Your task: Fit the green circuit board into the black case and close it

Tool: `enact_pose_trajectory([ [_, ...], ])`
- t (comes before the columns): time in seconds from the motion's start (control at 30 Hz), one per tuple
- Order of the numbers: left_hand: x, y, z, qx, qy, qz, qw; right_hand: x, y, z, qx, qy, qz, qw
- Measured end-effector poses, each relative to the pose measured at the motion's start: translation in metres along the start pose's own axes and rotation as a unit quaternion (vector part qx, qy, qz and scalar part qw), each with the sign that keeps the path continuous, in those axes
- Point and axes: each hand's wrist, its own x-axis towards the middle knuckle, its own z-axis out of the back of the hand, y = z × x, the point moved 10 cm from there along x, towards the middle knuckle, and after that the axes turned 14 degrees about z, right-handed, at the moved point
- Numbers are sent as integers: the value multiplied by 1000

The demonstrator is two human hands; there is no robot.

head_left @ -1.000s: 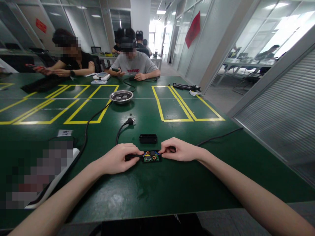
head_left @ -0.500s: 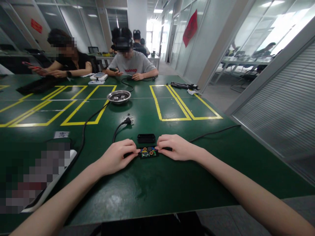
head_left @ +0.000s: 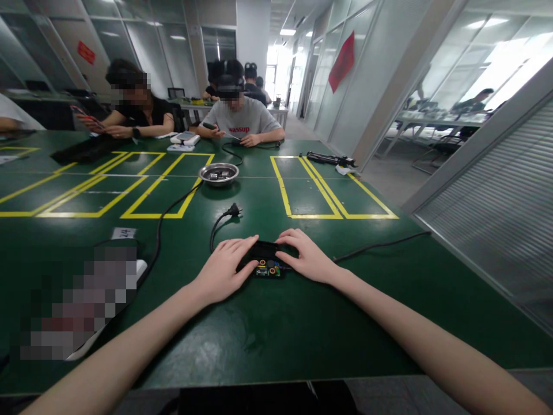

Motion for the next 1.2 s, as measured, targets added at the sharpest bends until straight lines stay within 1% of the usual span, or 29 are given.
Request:
enact_pose_trajectory([
  [0.07, -2, -3, 0, -35, -4, 2, 999, -1, -2, 0, 71, -15, -28, 997],
  [0.17, -5, -5, 5, -94, -17, 4, 995, -3, -2, 0, 179, -34, -60, 981],
  [0.23, -6, -6, 6, -115, -9, -1, 993, -5, -2, 1, 222, -50, -71, 971],
  [0.33, -7, -6, 5, -131, 14, -5, 991, -7, -3, 3, 243, -65, -86, 964],
  [0.5, -8, -9, 4, -146, 51, -20, 988, -10, -5, 4, 252, -81, -91, 960],
  [0.67, -9, -9, 4, -144, 59, -14, 988, -13, -6, 3, 255, -87, -86, 959],
  [0.8, -9, -10, 5, -135, 53, -18, 989, -10, 2, 3, 257, -80, -59, 961],
  [0.9, -9, -12, 5, -134, 52, -25, 989, -7, 12, 6, 244, -64, -27, 967],
  [0.97, -9, -14, 6, -137, 53, -31, 989, -5, 20, 9, 225, -47, 10, 973],
  [1.13, -8, -20, 6, -137, 60, -41, 988, -2, 47, 14, 150, -1, 128, 980],
  [1.2, -9, -22, 7, -137, 61, -52, 987, -3, 54, 12, 120, 16, 151, 981],
])
